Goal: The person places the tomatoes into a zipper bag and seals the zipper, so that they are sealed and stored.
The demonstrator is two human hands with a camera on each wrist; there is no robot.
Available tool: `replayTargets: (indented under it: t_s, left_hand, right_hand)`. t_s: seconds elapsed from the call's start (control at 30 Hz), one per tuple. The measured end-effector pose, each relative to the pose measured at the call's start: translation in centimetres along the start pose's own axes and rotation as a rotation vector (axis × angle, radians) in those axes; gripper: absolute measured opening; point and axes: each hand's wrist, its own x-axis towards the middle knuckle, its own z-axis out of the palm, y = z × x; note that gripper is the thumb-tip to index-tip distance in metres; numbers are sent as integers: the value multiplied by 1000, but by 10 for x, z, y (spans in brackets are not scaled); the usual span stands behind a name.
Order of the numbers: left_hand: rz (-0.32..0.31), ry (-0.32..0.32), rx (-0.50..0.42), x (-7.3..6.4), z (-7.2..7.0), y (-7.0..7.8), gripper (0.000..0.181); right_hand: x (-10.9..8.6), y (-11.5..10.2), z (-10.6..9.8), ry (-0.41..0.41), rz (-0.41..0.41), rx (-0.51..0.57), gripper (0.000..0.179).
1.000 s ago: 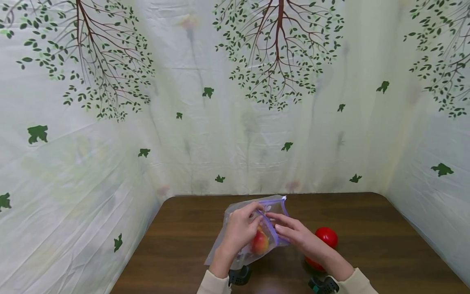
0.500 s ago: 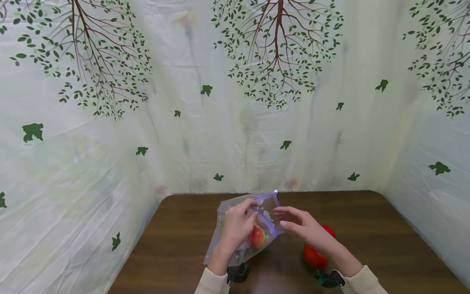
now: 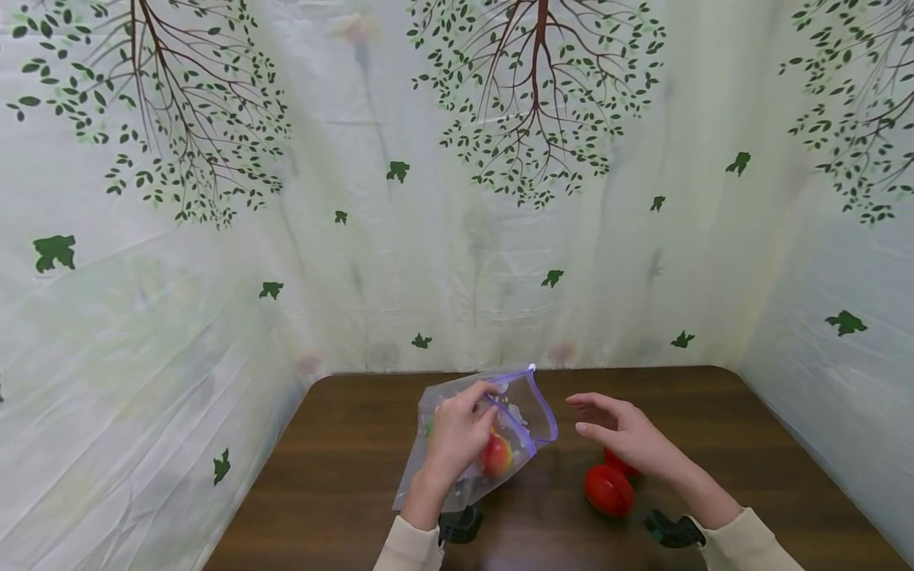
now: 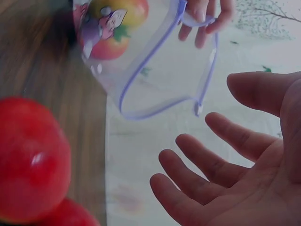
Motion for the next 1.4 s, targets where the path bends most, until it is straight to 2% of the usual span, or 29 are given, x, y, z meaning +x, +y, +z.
replayTargets:
  t_s: [0.2, 0.5, 0.63, 0.83, 1.03, 1.27, 1.4]
  left_hand:
    - [-10, -1, 6, -1, 1, 1, 19]
    - [-17, -7, 9, -1, 4, 0, 21]
    - [-18, -13, 7, -1, 4, 0, 22]
    - [-15, -12, 6, -1, 4, 0, 23]
    - [1, 0, 8, -1, 4, -1, 25]
    - [-14, -33, -43, -4, 4, -2, 25]
    - [-11, -26, -40, -2, 2, -2, 25]
  right_hand:
    - [-8, 12, -9, 24, 19, -58, 44]
    - [-24, 32, -17, 106, 61, -136, 46]
    - [-29, 44, -19, 129, 113, -140, 46]
    - [-32, 64, -19, 128, 161, -168, 53]
    - [-32, 80, -19, 118, 167, -213, 54]
    - [-33, 90, -15, 117, 191, -219, 57]
    - [-30, 94, -13, 128, 224, -219, 62]
